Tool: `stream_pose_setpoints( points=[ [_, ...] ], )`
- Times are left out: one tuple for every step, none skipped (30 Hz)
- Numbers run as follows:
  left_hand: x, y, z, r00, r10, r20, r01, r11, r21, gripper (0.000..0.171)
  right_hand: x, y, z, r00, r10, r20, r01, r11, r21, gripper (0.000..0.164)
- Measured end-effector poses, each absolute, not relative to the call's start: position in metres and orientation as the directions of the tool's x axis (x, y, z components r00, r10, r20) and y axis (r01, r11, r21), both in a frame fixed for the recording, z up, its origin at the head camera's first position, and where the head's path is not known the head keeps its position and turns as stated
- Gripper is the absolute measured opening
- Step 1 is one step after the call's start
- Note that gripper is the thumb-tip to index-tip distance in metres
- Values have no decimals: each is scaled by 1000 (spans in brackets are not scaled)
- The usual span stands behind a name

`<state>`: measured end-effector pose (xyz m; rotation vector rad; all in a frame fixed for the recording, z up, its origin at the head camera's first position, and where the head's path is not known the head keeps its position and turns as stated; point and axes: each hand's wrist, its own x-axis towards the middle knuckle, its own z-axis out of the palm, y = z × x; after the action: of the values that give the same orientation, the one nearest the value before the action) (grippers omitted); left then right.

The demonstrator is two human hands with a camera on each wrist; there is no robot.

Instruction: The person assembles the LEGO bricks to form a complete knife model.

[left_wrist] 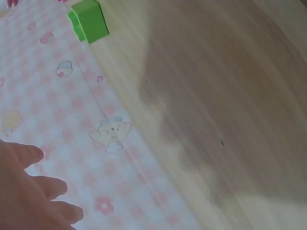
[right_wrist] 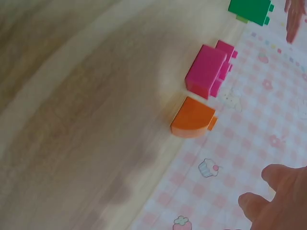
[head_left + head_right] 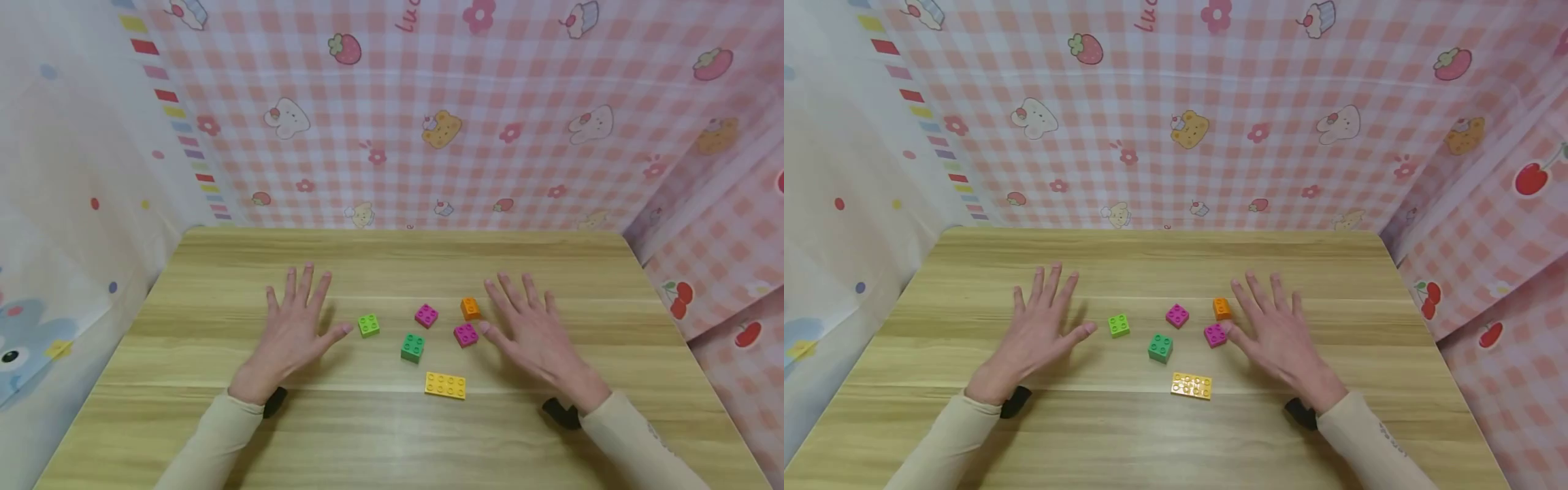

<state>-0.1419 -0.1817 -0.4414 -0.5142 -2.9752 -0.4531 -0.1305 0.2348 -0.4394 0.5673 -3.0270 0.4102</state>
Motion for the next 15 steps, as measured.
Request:
stream_pose_setpoints(
  points=[
    [-142, -180, -441, -937, 319, 138, 346, 896, 278, 97, -130, 234, -439, -930, -358, 84, -367, 896, -250, 76],
    [-141, -178, -441, -934, 327, 142, 355, 892, 279, 96, -128, 233, -439, -928, -363, 85, -373, 893, -253, 76],
    [-141, -177, -440, -932, 334, 143, 362, 888, 283, 96, -127, 232, -439, -925, -369, 87, -378, 889, -257, 76],
    [-140, -175, -440, -928, 342, 145, 370, 884, 284, 95, -126, 231, -438, -923, -375, 90, -385, 886, -257, 76],
    [-140, -173, -440, -923, 353, 151, 382, 880, 281, 94, -125, 230, -438, -921, -380, 90, -390, 883, -260, 76],
    [-139, -172, -440, -919, 364, 153, 393, 876, 281, 93, -123, 229, -438, -918, -385, 92, -395, 881, -261, 76],
    [-139, -170, -440, -914, 375, 157, 405, 871, 277, 92, -122, 229, -438, -916, -390, 92, -400, 878, -263, 76],
    [-139, -168, -441, -907, 387, 163, 419, 866, 272, 92, -120, 228, -437, -914, -395, 94, -405, 876, -262, 76],
    [-138, -166, -441, -902, 398, 168, 430, 862, 269, 91, -119, 227, -437, -911, -401, 96, -412, 873, -260, 77],
    [-138, -165, -441, -896, 409, 172, 442, 857, 265, 91, -118, 227, -437, -908, -407, 98, -418, 870, -261, 77],
    [-137, -163, -441, -891, 419, 177, 453, 852, 262, 91, -116, 226, -437, -906, -412, 100, -423, 866, -266, 77],
    [-137, -161, -441, -886, 427, 182, 463, 848, 260, 91, -115, 225, -437, -903, -417, 101, -428, 863, -268, 77],
    [-136, -159, -442, -881, 435, 188, 471, 843, 257, 91, -114, 225, -437, -901, -422, 101, -433, 859, -272, 77],
    [-136, -158, -442, -876, 442, 191, 479, 839, 256, 91, -112, 224, -437, -899, -427, 102, -438, 856, -274, 77],
    [-135, -156, -442, -872, 449, 196, 487, 835, 256, 91, -111, 223, -437, -896, -432, 103, -443, 852, -280, 77]
  ],
)
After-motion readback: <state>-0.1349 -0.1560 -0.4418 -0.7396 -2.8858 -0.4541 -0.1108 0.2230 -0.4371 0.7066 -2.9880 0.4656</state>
